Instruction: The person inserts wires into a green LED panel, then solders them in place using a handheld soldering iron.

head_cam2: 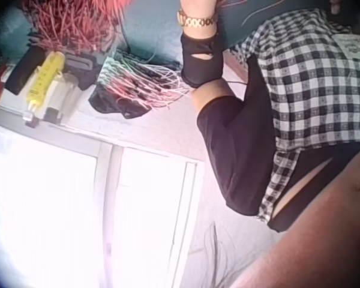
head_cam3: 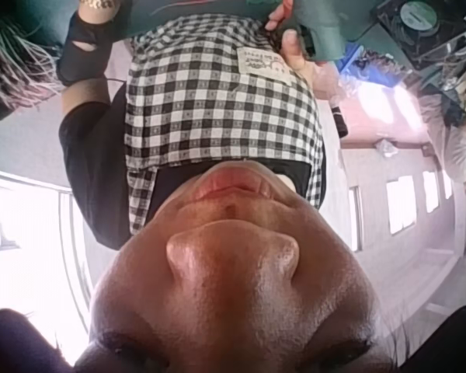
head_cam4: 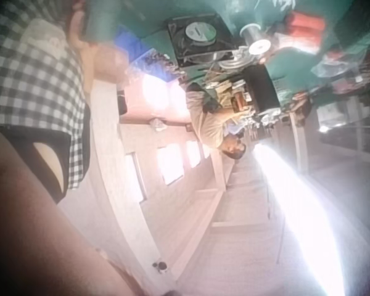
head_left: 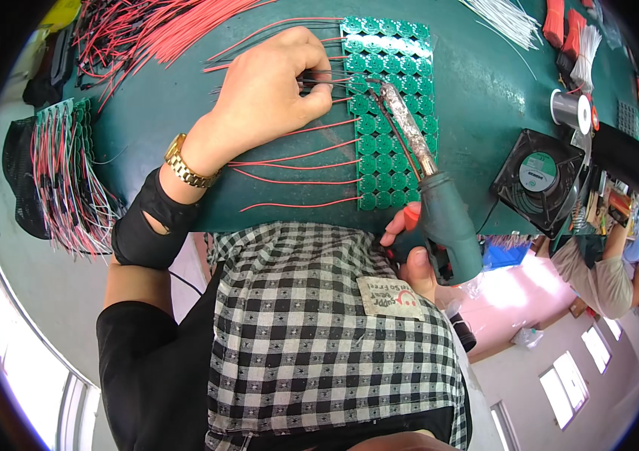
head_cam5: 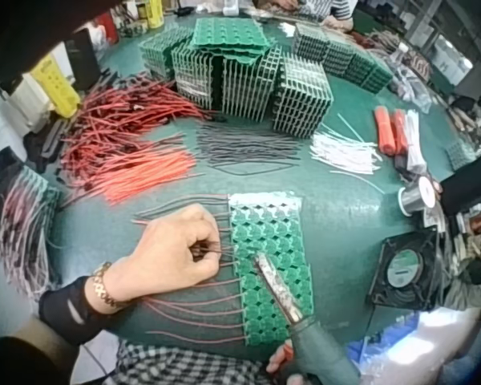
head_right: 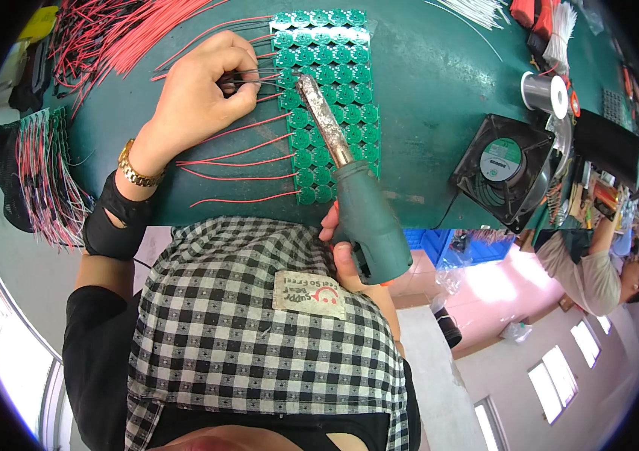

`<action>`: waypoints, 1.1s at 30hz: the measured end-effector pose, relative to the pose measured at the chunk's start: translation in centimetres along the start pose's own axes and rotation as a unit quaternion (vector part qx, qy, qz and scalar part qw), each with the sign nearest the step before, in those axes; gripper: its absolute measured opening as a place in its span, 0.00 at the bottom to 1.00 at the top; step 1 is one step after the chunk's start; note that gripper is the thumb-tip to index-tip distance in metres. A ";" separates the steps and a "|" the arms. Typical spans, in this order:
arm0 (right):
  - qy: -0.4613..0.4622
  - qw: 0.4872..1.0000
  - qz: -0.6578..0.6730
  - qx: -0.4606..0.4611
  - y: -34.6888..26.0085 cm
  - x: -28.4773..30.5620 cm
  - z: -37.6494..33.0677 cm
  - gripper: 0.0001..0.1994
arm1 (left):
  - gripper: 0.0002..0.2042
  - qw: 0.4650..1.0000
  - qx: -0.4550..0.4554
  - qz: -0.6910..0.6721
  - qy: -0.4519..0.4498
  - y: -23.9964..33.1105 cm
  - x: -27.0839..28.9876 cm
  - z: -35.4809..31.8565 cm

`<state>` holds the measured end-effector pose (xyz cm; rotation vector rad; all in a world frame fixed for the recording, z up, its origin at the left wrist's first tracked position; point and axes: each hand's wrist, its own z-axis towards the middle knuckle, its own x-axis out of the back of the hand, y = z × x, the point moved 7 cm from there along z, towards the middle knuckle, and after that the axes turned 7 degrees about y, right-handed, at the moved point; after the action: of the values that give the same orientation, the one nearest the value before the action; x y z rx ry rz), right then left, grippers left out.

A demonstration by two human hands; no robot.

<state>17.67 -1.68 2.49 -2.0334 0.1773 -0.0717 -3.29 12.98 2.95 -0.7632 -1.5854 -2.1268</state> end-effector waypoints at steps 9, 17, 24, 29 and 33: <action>0.010 0.999 0.037 0.018 0.8 0.7 -0.1 0.37 | 0.03 0.999 -0.051 -0.005 -0.011 0.1 0.4 0.1; 0.015 0.998 0.057 0.026 2.2 1.5 -0.9 0.36 | 0.07 0.998 -0.027 0.015 0.053 2.3 2.2 -1.3; -0.013 0.998 0.046 0.028 2.5 1.4 -1.2 0.34 | 0.07 0.994 0.054 -0.062 0.065 0.8 -0.4 -3.0; -0.072 0.995 0.022 0.073 3.0 1.1 -1.2 0.30 | 0.04 0.994 0.068 -0.044 0.073 0.9 -0.5 -2.4; -0.044 0.996 0.021 0.076 1.8 0.5 -1.2 0.26 | 0.04 0.993 0.085 -0.056 0.063 0.6 -0.3 -2.8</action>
<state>17.86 -3.64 1.44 -1.8759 0.1548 0.0312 -3.21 10.17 2.58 -0.4848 -1.7504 -2.0381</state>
